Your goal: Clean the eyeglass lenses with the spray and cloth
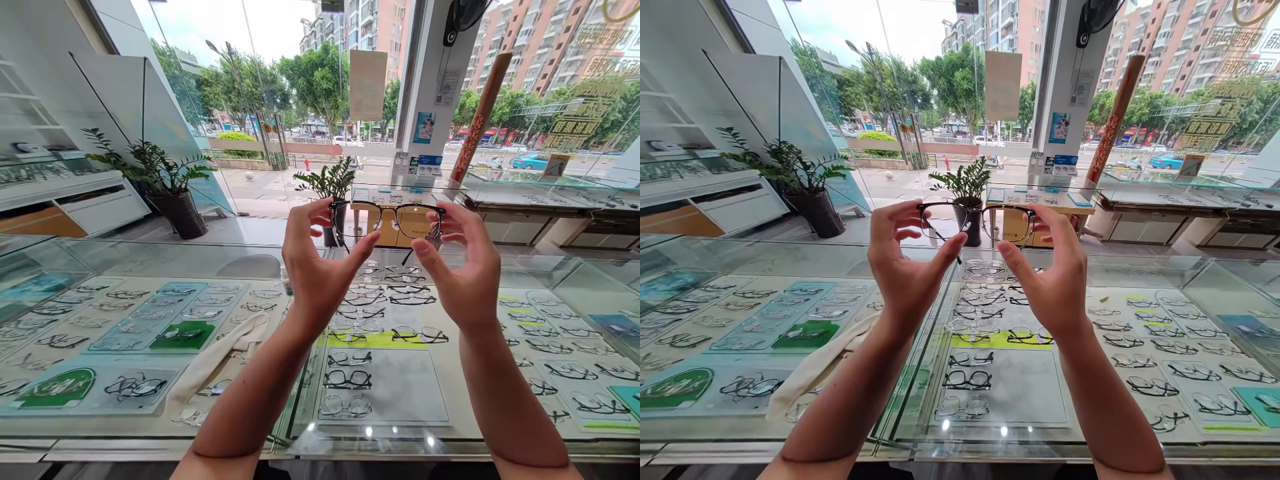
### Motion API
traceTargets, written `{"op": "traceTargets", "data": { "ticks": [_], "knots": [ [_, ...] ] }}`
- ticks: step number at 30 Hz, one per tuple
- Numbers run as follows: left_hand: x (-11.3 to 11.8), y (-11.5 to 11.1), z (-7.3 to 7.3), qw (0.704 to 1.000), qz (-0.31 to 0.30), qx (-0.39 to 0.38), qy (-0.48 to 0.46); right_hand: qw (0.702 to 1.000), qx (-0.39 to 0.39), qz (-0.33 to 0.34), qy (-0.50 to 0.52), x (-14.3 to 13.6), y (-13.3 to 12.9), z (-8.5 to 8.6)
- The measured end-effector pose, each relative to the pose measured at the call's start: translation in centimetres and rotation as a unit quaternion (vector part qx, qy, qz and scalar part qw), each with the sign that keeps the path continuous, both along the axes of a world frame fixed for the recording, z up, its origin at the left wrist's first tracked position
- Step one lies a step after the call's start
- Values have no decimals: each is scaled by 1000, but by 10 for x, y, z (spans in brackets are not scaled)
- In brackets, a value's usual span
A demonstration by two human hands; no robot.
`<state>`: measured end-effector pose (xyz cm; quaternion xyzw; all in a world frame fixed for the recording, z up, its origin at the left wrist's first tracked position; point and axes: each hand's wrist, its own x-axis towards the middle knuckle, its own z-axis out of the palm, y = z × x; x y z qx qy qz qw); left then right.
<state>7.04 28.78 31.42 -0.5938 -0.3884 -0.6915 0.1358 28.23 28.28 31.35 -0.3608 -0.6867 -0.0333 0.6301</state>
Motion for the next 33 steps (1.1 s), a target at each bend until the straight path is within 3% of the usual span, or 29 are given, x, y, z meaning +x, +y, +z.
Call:
{"op": "traceTargets", "data": {
  "ticks": [9, 17, 33],
  "knots": [
    [0, -2, -1, 1000, 20, 13, 11, 1000, -11, 7, 4, 1, 1, -2],
    [5, -1, -5, 999, -38, -14, 1, 995, -34, 86, 25, -1, 11, -8],
    [3, -1, -3, 1000, -20, 5, -16, 994, -54, 93, 35, 2, 13, -7]
  ]
}}
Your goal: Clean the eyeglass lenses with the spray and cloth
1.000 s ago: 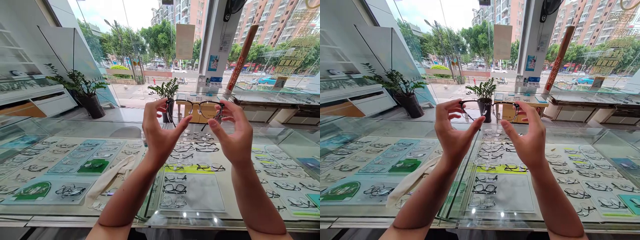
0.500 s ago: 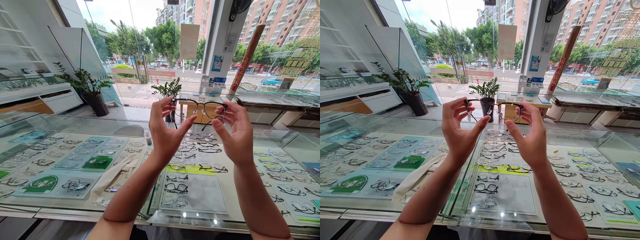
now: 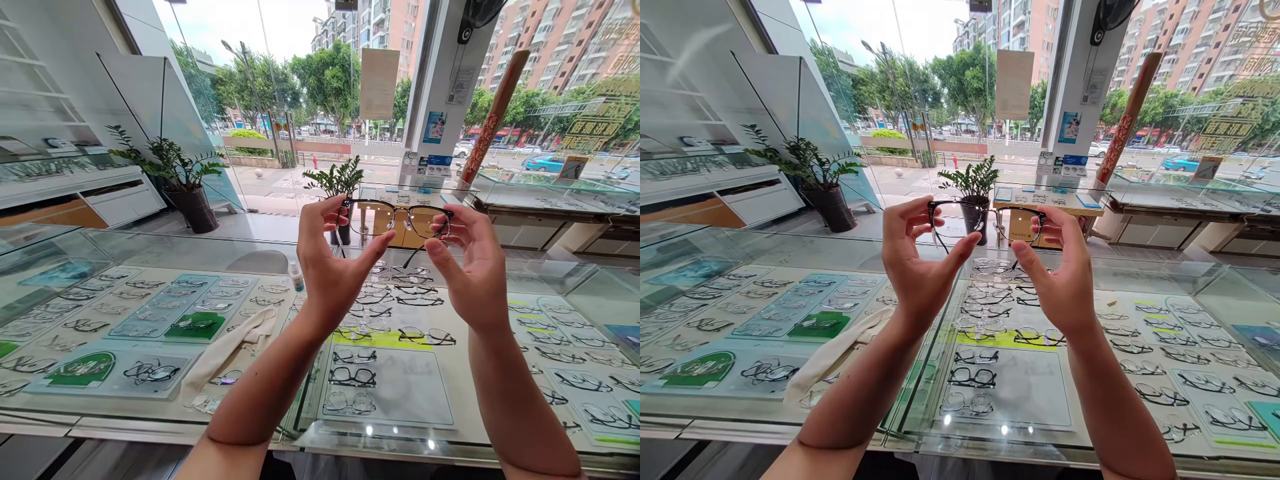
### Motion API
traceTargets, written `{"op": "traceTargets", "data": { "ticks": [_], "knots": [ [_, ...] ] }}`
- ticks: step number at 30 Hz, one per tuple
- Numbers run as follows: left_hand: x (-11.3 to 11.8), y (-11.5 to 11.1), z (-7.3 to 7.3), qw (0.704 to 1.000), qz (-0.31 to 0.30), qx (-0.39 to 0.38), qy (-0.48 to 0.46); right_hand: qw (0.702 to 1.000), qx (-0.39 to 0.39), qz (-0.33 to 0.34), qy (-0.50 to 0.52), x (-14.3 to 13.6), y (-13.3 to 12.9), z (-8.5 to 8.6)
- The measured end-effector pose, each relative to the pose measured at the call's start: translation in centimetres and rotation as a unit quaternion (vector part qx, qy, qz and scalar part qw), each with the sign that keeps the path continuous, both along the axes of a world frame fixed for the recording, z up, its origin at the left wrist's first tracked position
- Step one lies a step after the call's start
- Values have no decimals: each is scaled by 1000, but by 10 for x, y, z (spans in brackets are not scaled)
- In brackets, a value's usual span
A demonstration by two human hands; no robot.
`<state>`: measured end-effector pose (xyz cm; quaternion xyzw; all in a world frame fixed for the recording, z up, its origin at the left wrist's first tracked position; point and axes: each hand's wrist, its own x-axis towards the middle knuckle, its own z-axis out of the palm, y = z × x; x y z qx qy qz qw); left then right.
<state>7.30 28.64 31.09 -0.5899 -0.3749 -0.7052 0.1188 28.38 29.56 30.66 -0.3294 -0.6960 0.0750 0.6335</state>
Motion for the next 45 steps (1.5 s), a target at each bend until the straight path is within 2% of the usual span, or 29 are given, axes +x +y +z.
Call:
{"op": "traceTargets", "data": {
  "ticks": [7, 17, 23, 38, 42, 45],
  "knots": [
    [-1, 5, -1, 999, -31, 11, -14, 1000, 1, -9, 11, 0, -4, 2],
    [1, 10, -1, 997, -63, -38, -24, 996, 45, -81, -2, -2, -11, 5],
    [3, 12, -3, 995, -71, -63, -26, 993, 63, -96, -12, 0, -12, 6],
    [4, 14, -5, 994, -68, -82, -19, 993, 74, -91, -9, 0, -12, 5],
    [3, 16, -7, 997, -51, -60, -15, 993, 70, -96, -20, 1, -10, 6],
    [1, 20, -9, 1000, -18, -13, 1, 992, 57, -102, -43, 3, -6, 6]
  ]
}}
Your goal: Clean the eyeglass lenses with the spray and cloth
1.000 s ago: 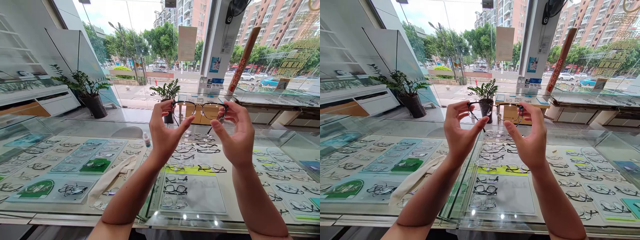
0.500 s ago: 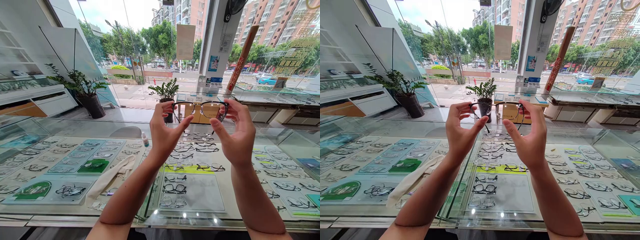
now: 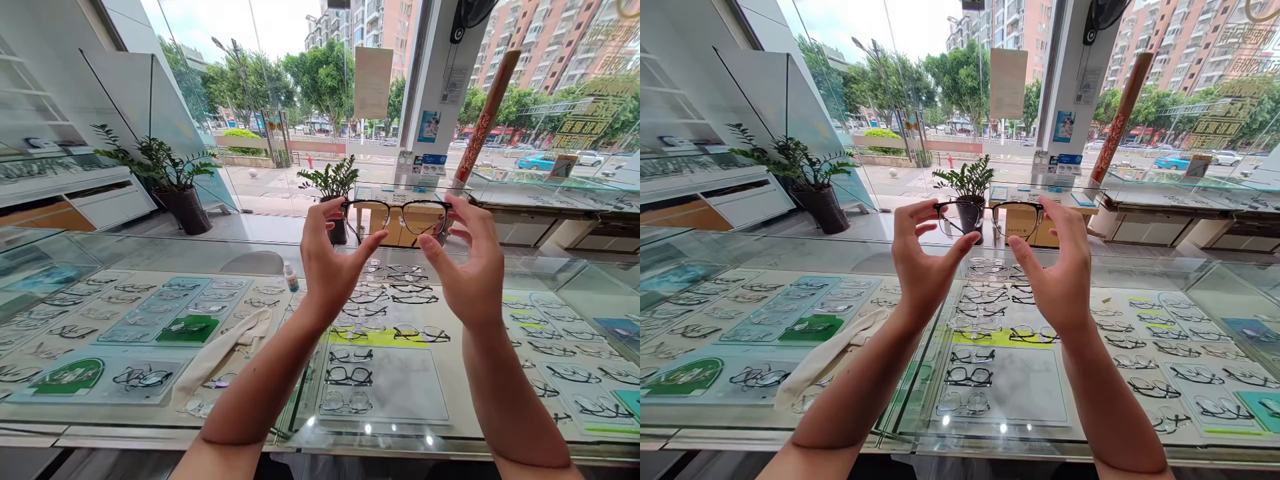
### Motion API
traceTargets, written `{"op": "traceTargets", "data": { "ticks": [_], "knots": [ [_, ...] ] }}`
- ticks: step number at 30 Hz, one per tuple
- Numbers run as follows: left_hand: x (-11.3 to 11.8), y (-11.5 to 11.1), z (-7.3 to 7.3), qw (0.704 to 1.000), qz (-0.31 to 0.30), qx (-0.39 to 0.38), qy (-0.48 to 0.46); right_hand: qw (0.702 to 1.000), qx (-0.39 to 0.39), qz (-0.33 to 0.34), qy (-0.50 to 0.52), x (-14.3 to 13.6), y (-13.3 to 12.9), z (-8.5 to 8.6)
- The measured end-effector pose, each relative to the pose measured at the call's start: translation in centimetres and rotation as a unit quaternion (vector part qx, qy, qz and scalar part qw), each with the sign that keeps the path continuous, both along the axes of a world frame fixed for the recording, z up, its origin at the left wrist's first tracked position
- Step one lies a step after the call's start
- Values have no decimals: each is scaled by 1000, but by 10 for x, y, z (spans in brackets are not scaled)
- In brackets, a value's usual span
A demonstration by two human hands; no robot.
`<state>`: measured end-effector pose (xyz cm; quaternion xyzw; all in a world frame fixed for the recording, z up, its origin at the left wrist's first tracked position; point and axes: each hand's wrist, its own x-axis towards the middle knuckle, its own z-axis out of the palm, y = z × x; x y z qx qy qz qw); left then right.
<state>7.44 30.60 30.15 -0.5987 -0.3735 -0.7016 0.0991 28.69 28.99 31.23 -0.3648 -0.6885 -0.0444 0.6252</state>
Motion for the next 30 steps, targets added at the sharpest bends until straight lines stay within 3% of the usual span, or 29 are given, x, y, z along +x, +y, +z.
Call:
{"op": "traceTargets", "data": {
  "ticks": [6, 11, 17, 30],
  "knots": [
    [-3, 3, -2, 993, 49, 95, 47, 1000, -18, 7, -9, -1, 12, -5],
    [-3, 4, -3, 988, 54, 134, 63, 998, -52, 16, -10, -4, 20, -11],
    [-3, 11, -8, 984, 102, 122, 77, 995, -91, 38, 1, -6, 26, -15],
    [-6, 8, -7, 992, 76, 71, 70, 993, -111, 47, 3, -8, 27, -16]
  ]
}}
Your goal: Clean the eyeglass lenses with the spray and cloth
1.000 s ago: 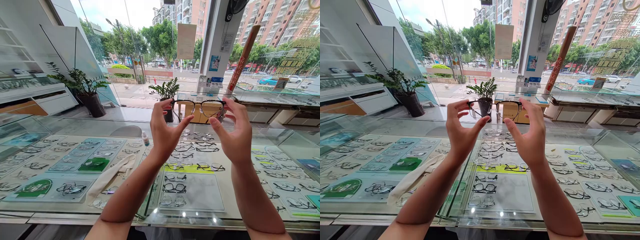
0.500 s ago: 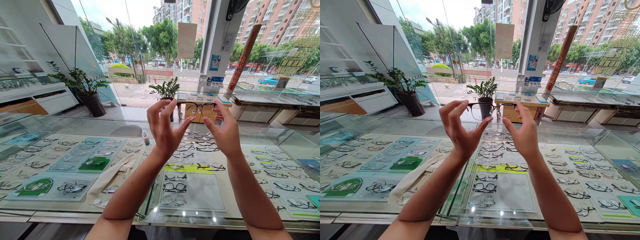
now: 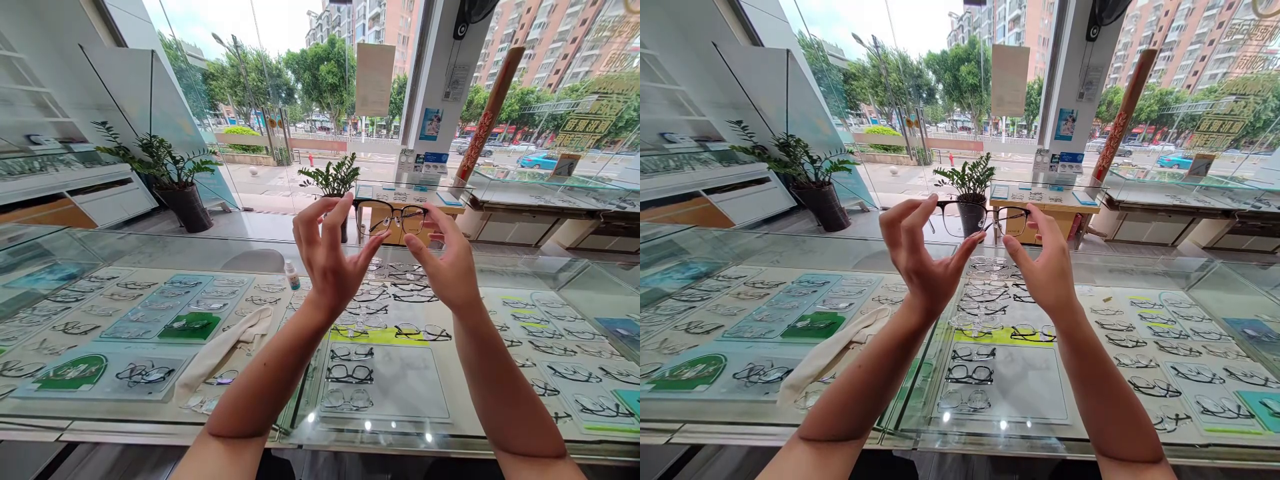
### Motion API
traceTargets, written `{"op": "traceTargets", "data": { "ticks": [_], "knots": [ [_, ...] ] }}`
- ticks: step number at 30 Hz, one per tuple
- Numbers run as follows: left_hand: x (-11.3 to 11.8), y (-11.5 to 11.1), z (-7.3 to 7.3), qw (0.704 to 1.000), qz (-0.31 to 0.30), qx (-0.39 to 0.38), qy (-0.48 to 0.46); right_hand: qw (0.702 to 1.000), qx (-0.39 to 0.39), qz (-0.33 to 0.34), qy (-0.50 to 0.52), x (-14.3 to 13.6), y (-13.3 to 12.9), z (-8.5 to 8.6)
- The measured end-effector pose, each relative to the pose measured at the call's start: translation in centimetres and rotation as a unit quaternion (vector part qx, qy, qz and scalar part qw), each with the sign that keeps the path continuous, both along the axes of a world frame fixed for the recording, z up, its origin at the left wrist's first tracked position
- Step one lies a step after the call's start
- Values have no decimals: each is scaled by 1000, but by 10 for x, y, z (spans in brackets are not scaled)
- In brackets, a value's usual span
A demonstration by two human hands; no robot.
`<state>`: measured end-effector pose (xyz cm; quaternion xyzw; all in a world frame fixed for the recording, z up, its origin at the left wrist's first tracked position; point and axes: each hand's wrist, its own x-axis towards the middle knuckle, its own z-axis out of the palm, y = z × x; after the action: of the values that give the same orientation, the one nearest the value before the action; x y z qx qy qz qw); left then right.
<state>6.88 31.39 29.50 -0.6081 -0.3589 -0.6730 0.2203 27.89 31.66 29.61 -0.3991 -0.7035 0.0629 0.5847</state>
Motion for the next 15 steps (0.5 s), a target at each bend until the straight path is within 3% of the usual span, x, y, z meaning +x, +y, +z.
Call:
{"op": "traceTargets", "data": {
  "ticks": [9, 15],
  "knots": [
    [2, 0, 2, 1000, 13, 22, -9, 1000, 0, -5, -7, -1, 0, -3],
    [2, 4, 3, 1000, -23, 0, -16, 997, 69, -34, 8, -3, -1, -1]
  ]
}}
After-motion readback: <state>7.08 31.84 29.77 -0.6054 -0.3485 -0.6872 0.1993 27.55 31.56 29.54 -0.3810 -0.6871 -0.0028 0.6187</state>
